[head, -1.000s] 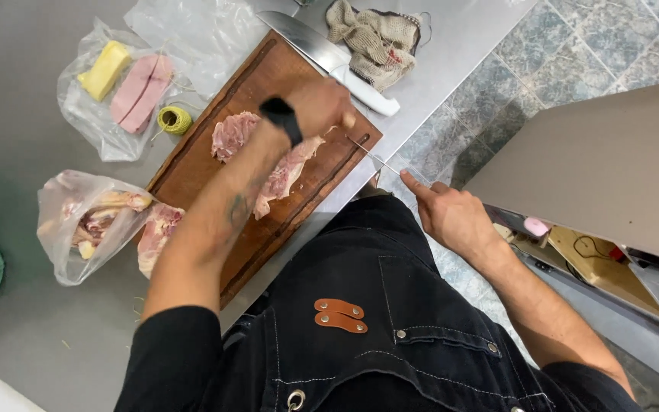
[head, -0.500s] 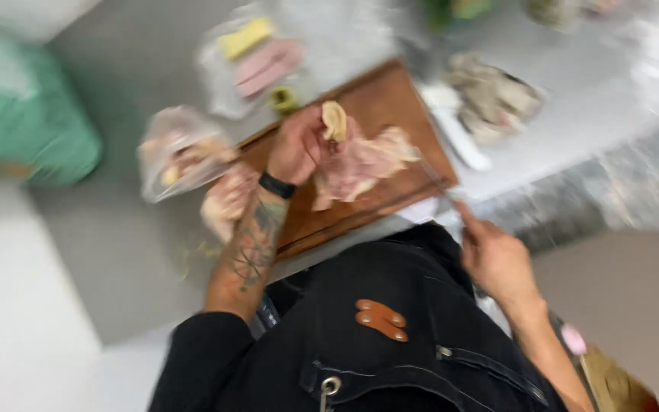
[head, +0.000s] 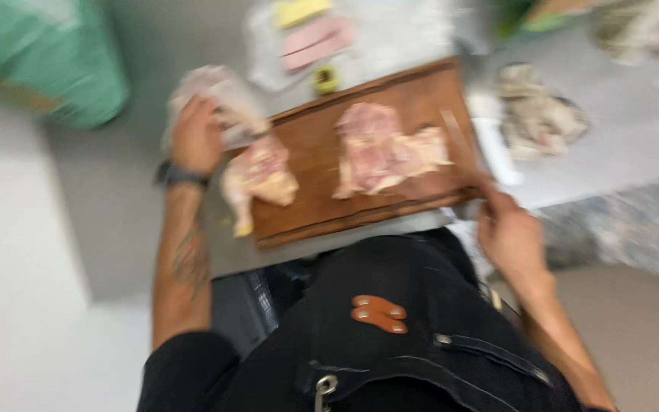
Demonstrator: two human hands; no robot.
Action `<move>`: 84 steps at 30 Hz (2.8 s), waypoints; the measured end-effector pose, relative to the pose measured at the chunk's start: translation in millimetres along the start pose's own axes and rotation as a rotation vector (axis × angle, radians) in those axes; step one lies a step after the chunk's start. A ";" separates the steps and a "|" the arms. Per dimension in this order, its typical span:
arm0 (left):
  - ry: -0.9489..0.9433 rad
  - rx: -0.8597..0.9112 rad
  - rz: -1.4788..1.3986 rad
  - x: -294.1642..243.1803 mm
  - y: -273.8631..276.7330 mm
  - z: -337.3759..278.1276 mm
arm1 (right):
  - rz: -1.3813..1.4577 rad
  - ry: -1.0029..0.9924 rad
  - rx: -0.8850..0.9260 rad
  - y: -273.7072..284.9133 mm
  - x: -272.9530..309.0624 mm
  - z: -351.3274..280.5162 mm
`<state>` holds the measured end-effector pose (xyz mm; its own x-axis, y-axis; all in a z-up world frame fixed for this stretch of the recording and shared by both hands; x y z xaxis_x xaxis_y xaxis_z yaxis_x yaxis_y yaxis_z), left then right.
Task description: Deboning raw chicken legs on a wooden cutting board using a knife
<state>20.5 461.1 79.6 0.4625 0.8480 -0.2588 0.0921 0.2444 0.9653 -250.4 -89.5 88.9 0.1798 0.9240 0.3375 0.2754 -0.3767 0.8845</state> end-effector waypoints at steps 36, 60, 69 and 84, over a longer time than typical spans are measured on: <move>0.091 0.394 -0.553 -210.4 -175.8 29.0 | 0.268 0.285 0.038 3.9 61.3 49.4; 0.314 -0.060 -1.430 -251.9 -174.0 -6.3 | 0.077 0.491 -0.157 -16.2 64.1 55.9; 0.364 -0.233 -1.265 -235.8 -175.8 -11.1 | 0.019 0.559 -0.262 -20.9 92.7 67.0; 0.502 -0.106 -1.392 -254.2 -164.3 -9.7 | 0.032 0.567 -0.221 -52.1 95.2 99.2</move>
<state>-120.8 210.0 -13.5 -0.2892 -0.0261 -0.9569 0.1216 0.9905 -0.0637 -153.9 11.5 43.0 -0.3629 0.8267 0.4300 0.0645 -0.4381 0.8966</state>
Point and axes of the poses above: each hand's wrist, its own z-axis towards the middle knuckle, its own y-axis out of the back of the hand, x = y × z, the point moved 5 cm from there along z, towards the middle knuckle, and after that the axes turned 14 degrees about x, right-handed, at the moved point
